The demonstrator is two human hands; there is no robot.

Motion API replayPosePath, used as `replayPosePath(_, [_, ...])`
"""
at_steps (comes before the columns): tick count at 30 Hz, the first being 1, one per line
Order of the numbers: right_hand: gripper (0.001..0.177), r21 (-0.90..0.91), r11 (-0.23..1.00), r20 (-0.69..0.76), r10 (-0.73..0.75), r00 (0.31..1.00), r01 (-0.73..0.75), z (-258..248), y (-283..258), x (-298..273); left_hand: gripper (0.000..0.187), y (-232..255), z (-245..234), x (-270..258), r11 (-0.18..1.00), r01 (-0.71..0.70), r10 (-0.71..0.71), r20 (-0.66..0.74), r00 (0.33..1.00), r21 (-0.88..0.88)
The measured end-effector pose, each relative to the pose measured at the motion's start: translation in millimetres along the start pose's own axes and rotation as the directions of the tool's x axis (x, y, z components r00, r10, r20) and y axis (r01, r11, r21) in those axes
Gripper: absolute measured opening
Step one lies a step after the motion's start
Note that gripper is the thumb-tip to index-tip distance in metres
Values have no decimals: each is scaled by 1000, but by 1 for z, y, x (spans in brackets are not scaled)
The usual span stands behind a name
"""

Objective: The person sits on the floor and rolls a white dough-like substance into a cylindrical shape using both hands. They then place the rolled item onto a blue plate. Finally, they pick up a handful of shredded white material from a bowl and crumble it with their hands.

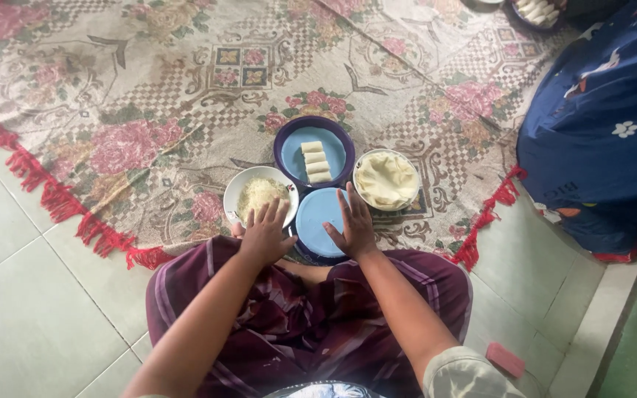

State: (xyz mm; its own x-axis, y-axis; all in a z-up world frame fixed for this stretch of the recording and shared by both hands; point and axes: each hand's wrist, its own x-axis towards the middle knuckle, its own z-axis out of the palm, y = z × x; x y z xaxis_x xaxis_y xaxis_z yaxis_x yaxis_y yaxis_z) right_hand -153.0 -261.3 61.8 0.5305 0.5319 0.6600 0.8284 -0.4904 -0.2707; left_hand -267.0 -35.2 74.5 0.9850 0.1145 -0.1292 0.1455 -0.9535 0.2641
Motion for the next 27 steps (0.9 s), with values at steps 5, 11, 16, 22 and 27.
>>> replayPosePath(5, [75,89,995,6,-46,999,45,13,-11,9,93,-53,-18,22,989,-87,88,-5,996,120])
replayPosePath(11, [66,328,927,151,140,979,-184,41,-47,34,76,-123,-19,45,992,113,-110,48,993,-60])
replayPosePath(16, [70,356,639,558,440,704,-682,86,-60,57,88,-163,55,76,960,270,-248,227,942,-71])
replayPosePath(22, [79,226,377,773,492,401,-898,141,-50,72,93,-143,34,92,931,303,-213,374,903,-202])
replayPosePath(27, [71,183,277,749,583,316,-943,187,-21,61,97,-147,32,94,840,360,-224,344,912,-406])
